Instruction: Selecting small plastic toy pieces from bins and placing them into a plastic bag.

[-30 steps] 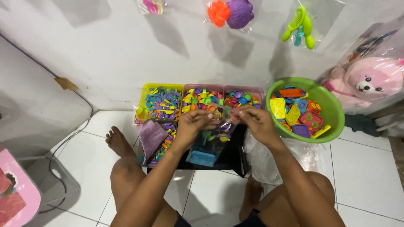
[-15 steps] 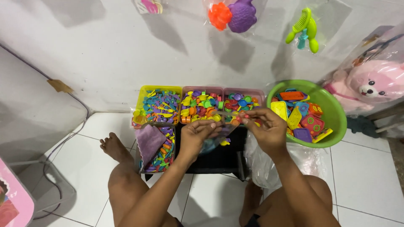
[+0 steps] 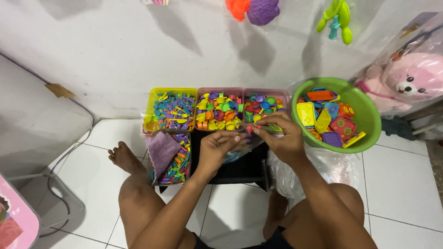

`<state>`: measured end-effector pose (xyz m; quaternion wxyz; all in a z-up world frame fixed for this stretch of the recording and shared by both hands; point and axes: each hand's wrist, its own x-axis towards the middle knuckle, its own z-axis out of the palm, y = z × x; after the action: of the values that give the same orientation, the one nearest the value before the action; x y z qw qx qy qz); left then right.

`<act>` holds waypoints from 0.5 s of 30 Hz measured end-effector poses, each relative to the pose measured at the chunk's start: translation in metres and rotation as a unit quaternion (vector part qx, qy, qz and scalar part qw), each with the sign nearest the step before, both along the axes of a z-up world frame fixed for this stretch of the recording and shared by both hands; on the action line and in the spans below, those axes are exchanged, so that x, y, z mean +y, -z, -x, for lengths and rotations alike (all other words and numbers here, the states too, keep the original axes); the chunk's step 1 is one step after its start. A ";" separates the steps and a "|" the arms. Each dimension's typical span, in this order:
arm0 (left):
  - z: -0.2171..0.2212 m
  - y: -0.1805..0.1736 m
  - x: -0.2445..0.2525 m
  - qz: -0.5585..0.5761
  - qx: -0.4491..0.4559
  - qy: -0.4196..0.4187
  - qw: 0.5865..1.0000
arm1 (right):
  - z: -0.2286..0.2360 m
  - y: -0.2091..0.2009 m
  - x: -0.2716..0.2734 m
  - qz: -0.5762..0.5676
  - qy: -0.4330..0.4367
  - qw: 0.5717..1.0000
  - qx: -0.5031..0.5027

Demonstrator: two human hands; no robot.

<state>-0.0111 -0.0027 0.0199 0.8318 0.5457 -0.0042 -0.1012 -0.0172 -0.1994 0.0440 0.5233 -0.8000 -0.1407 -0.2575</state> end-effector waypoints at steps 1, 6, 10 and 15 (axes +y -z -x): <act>0.000 0.001 0.001 0.010 -0.001 0.004 1.000 | 0.000 -0.001 0.001 -0.009 0.004 1.000 -0.004; -0.004 0.012 -0.001 0.000 -0.020 0.006 1.000 | -0.001 0.004 0.002 -0.018 0.012 1.000 -0.006; -0.010 0.030 0.000 0.006 -0.027 0.007 1.000 | -0.002 0.007 0.005 -0.013 -0.003 1.000 -0.005; -0.007 0.021 0.000 0.008 -0.029 0.011 0.999 | -0.004 0.012 0.005 -0.028 0.002 1.000 -0.012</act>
<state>-0.0045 -0.0023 -0.0013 0.8344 0.5418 -0.0351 -0.0945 -0.0137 -0.1944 0.0323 0.5435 -0.7820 -0.1380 -0.2721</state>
